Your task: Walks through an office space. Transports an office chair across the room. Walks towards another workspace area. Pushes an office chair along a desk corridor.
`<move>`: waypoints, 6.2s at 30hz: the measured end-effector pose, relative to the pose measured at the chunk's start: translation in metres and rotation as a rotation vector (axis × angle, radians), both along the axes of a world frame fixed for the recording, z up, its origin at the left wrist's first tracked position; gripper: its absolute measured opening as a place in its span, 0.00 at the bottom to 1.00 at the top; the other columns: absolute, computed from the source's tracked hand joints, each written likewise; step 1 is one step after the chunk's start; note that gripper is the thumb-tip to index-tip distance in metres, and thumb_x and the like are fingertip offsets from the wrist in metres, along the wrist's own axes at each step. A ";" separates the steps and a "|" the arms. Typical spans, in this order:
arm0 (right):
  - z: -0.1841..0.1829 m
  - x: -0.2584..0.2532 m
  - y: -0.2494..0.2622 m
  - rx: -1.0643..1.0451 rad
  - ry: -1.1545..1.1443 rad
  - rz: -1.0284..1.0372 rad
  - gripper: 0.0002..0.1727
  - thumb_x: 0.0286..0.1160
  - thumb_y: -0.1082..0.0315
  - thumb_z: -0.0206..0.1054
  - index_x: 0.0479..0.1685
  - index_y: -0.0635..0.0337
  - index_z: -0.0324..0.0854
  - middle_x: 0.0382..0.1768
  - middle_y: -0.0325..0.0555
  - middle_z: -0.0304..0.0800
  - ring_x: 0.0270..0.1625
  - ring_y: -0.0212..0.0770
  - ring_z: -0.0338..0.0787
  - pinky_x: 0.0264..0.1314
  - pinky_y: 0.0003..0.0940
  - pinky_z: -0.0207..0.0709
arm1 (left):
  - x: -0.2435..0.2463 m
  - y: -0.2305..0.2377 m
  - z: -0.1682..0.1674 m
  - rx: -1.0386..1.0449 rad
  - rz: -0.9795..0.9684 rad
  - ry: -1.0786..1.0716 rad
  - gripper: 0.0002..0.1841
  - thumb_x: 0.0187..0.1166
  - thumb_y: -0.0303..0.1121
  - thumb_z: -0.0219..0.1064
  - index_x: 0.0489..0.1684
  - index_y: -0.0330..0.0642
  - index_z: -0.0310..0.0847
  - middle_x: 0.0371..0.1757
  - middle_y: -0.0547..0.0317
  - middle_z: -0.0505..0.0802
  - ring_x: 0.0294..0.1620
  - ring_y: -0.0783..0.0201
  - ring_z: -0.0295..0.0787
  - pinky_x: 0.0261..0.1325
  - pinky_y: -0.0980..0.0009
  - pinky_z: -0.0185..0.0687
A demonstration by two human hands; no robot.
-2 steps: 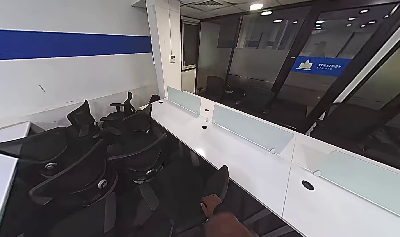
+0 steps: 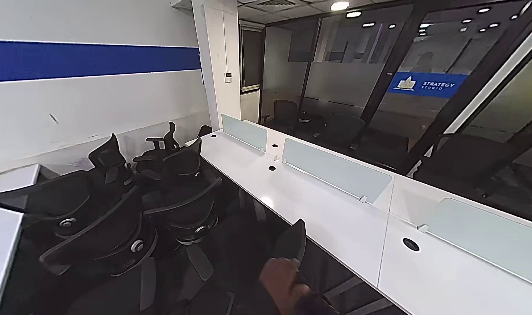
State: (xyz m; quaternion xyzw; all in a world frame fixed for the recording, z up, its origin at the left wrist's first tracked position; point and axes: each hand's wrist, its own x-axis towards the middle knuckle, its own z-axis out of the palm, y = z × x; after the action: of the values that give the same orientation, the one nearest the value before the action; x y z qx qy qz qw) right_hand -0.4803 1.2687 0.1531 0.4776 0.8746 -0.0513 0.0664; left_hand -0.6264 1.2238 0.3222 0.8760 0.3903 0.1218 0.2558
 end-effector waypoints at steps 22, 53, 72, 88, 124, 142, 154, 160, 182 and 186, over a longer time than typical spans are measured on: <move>-0.057 0.009 0.001 -0.360 -0.023 -0.179 0.43 0.90 0.34 0.34 0.69 0.58 0.83 0.69 0.55 0.89 0.80 0.55 0.81 0.91 0.62 0.55 | -0.012 0.003 -0.280 -0.479 0.526 0.697 0.30 0.68 0.46 0.75 0.70 0.41 0.84 0.71 0.43 0.91 0.75 0.40 0.85 0.74 0.34 0.79; -0.072 0.165 -0.169 -0.545 -0.259 -0.745 0.32 0.64 0.43 0.74 0.57 0.63 0.88 0.61 0.61 0.91 0.66 0.61 0.90 0.64 0.65 0.81 | 0.009 -0.377 -0.244 -0.668 0.210 0.599 0.28 0.88 0.41 0.59 0.90 0.54 0.68 0.83 0.52 0.82 0.85 0.48 0.76 0.85 0.40 0.70; -0.065 0.113 -0.395 -0.477 -0.134 -0.929 0.36 0.69 0.41 0.72 0.71 0.56 0.84 0.73 0.66 0.83 0.81 0.70 0.76 0.78 0.79 0.62 | -0.114 -0.426 -0.234 -0.342 -0.051 0.603 0.33 0.72 0.41 0.73 0.83 0.51 0.76 0.82 0.59 0.84 0.84 0.55 0.77 0.86 0.48 0.70; -0.069 0.137 -0.508 -0.657 -0.168 -1.036 0.23 0.83 0.59 0.63 0.71 0.61 0.83 0.73 0.66 0.83 0.79 0.70 0.79 0.81 0.80 0.58 | -0.052 -0.482 -0.212 -0.364 -0.151 1.001 0.30 0.69 0.40 0.74 0.76 0.56 0.81 0.73 0.49 0.90 0.73 0.40 0.86 0.68 0.31 0.81; -0.058 0.431 -0.954 -0.381 0.219 -1.860 0.34 0.75 0.40 0.65 0.66 0.61 0.87 0.65 0.61 0.91 0.76 0.65 0.83 0.91 0.76 0.43 | 0.345 -0.636 -0.232 0.054 -1.089 0.812 0.42 0.58 0.43 0.81 0.82 0.52 0.75 0.80 0.54 0.83 0.83 0.52 0.76 0.82 0.45 0.76; -0.059 0.378 -1.074 -0.089 0.392 -2.559 0.33 0.79 0.33 0.56 0.68 0.45 0.87 0.60 0.48 0.96 0.70 0.53 0.90 0.89 0.68 0.55 | 0.561 -0.660 -0.224 0.424 -1.530 0.732 0.39 0.53 0.48 0.80 0.75 0.58 0.82 0.75 0.61 0.89 0.80 0.53 0.80 0.82 0.45 0.73; -0.067 0.342 -1.111 0.432 0.320 -2.794 0.27 0.85 0.42 0.54 0.61 0.49 0.91 0.54 0.47 0.98 0.64 0.49 0.93 0.82 0.57 0.68 | 0.667 -0.731 -0.221 0.571 -1.835 0.684 0.41 0.55 0.48 0.79 0.79 0.58 0.79 0.77 0.62 0.87 0.81 0.55 0.79 0.84 0.45 0.69; -0.068 0.342 -1.119 0.529 0.290 -2.892 0.28 0.87 0.44 0.52 0.58 0.53 0.91 0.52 0.51 0.98 0.61 0.53 0.94 0.77 0.60 0.73 | 0.691 -0.757 -0.216 0.626 -1.876 0.726 0.41 0.57 0.47 0.79 0.81 0.62 0.77 0.74 0.59 0.90 0.76 0.51 0.84 0.83 0.41 0.70; -0.060 0.444 -1.240 0.540 0.292 -3.012 0.28 0.87 0.43 0.50 0.51 0.54 0.90 0.46 0.53 0.97 0.55 0.54 0.95 0.65 0.62 0.79 | 0.813 -0.899 -0.217 0.711 -1.879 0.776 0.39 0.59 0.43 0.79 0.81 0.62 0.77 0.70 0.50 0.92 0.73 0.43 0.86 0.78 0.38 0.74; -0.063 0.480 -1.287 0.531 0.301 -2.983 0.29 0.88 0.43 0.48 0.52 0.54 0.90 0.48 0.52 0.98 0.57 0.52 0.95 0.71 0.59 0.76 | 0.842 -0.945 -0.220 0.734 -1.820 0.787 0.39 0.58 0.43 0.79 0.80 0.62 0.78 0.70 0.50 0.92 0.74 0.42 0.86 0.80 0.38 0.72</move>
State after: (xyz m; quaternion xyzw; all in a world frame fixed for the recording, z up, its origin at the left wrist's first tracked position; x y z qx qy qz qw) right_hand -0.0007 -0.0181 0.0905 0.8854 -0.4097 0.0377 -0.2164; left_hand 0.2152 0.2783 0.1025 0.8398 -0.4191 -0.2977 -0.1744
